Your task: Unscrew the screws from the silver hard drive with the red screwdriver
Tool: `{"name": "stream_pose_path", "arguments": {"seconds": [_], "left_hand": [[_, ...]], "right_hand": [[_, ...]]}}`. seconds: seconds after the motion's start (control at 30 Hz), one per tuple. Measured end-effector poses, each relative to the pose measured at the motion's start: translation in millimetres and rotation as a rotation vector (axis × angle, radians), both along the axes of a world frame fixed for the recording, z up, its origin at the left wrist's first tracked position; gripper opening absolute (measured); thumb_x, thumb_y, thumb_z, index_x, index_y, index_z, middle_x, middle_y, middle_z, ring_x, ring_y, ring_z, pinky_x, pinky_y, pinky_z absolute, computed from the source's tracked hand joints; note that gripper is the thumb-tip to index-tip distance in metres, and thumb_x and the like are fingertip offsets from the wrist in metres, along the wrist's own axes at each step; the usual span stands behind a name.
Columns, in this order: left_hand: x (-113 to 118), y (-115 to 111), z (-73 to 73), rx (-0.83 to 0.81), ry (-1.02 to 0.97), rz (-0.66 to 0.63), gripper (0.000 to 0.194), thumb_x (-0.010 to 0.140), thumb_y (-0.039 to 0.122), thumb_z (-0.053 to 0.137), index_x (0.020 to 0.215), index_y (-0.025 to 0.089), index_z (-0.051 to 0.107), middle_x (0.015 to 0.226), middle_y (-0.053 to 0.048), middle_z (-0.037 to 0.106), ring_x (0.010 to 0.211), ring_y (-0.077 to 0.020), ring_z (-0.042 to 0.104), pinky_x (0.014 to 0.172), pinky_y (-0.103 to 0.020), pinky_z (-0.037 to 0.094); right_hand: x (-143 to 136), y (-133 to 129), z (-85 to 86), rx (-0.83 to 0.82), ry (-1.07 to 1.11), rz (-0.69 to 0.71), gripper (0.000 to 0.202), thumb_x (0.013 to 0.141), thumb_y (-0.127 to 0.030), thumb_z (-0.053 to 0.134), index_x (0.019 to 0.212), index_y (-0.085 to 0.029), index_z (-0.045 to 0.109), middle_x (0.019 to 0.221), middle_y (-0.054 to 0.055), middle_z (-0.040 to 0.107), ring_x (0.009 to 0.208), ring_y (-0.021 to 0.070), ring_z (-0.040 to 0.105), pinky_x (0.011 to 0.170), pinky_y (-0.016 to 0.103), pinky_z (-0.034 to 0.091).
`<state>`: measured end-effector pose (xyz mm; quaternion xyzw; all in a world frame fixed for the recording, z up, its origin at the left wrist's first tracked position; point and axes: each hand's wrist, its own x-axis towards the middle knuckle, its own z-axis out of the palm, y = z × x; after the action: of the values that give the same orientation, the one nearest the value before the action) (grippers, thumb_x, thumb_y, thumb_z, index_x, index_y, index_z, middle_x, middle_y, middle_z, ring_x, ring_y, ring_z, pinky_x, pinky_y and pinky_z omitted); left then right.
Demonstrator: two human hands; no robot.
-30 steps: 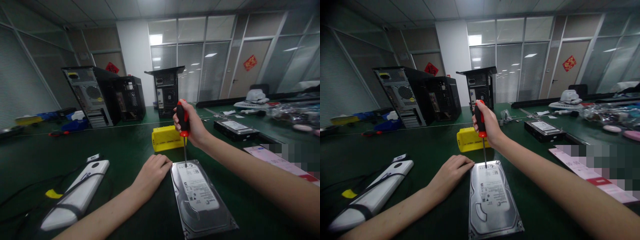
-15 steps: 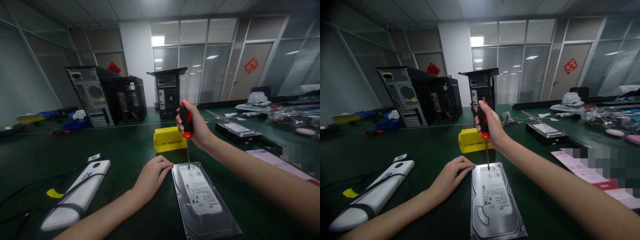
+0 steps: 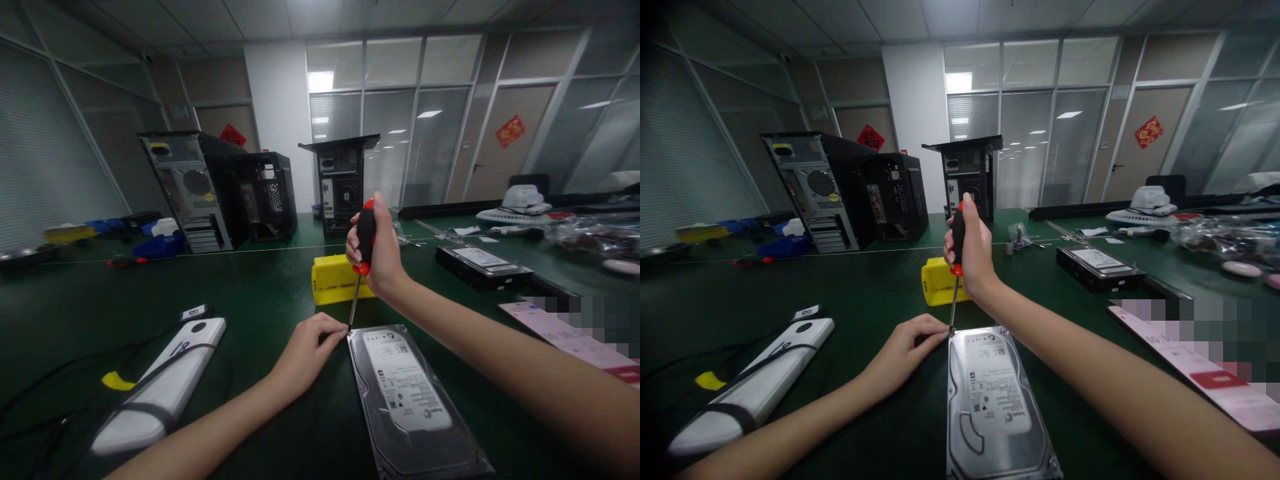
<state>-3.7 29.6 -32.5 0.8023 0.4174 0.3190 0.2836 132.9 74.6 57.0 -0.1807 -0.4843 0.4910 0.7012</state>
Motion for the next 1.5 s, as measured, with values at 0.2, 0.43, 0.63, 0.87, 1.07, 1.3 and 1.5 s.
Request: {"name": "stream_pose_path", "arguments": {"seconds": [0.2,0.43,0.63,0.87,1.07,1.3,1.5], "left_hand": [[-0.4,-0.6,-1.3,-0.012,-0.008,-0.004,0.021,0.087,0.022,0.052,0.096,0.019,0.07,0.094,-0.005,0.066,0.089,-0.0176,0.06,0.081,-0.027,0.044],[0.4,-1.3,-1.6,-0.029,-0.038,0.01,0.022,0.087,0.023,0.051,0.093,0.018,0.071,0.095,-0.006,0.066,0.09,-0.0181,0.06,0.083,-0.028,0.044],[1.9,-2.1,0.7,-0.071,-0.04,0.022,0.022,0.086,0.024,0.051,0.093,0.018,0.071,0.095,-0.006,0.066,0.092,-0.0187,0.059,0.083,-0.029,0.044],[1.3,0.1,-3.9,-0.052,-0.056,0.016,0.022,0.086,0.024,0.051,0.09,0.019,0.072,0.093,-0.006,0.066,0.09,-0.0191,0.06,0.082,-0.029,0.044],[1.3,0.5,-3.5,-0.055,-0.069,0.009,0.021,0.085,0.023,0.051,0.091,0.019,0.072,0.093,-0.006,0.066,0.089,-0.0189,0.06,0.081,-0.028,0.044],[0.7,-0.2,-2.8,-0.055,-0.069,-0.003,0.021,0.086,0.022,0.051,0.091,0.019,0.072,0.095,-0.006,0.066,0.091,-0.0187,0.06,0.083,-0.028,0.044],[1.2,-0.6,-2.9,-0.058,-0.066,0.007,0.022,0.086,0.022,0.051,0.092,0.02,0.071,0.094,-0.006,0.066,0.09,-0.0191,0.059,0.083,-0.029,0.044]], "right_hand": [[-4.1,-1.5,-0.6,0.022,-0.026,0.0,0.046,0.074,-0.066,0.047,0.071,-0.02,0.047,0.044,-0.007,0.043,0.032,0.0044,0.036,0.031,0.017,0.024],[-1.3,-2.7,0.8,0.03,-0.056,-0.006,0.045,0.076,-0.063,0.046,0.072,-0.019,0.048,0.046,-0.006,0.044,0.033,0.0043,0.037,0.032,0.016,0.025],[-1.4,-1.6,-1.8,0.042,-0.064,-0.016,0.046,0.076,-0.065,0.046,0.073,-0.019,0.048,0.045,-0.006,0.044,0.032,0.0047,0.036,0.031,0.016,0.025],[-2.4,-1.8,-4.3,0.029,-0.075,-0.008,0.045,0.076,-0.065,0.045,0.074,-0.02,0.048,0.046,-0.006,0.044,0.033,0.0048,0.036,0.032,0.017,0.025],[-3.9,-0.5,-6.0,0.025,-0.08,0.0,0.045,0.076,-0.065,0.045,0.075,-0.02,0.047,0.046,-0.007,0.044,0.033,0.0046,0.036,0.032,0.017,0.025],[-1.9,-0.5,-7.8,0.028,-0.085,-0.008,0.043,0.079,-0.063,0.044,0.075,-0.02,0.047,0.047,-0.006,0.045,0.034,0.0047,0.037,0.033,0.017,0.026],[-2.2,-3.0,-8.9,0.067,-0.093,0.02,0.043,0.078,-0.063,0.044,0.077,-0.021,0.048,0.048,-0.006,0.044,0.035,0.0049,0.038,0.035,0.018,0.027]]}}
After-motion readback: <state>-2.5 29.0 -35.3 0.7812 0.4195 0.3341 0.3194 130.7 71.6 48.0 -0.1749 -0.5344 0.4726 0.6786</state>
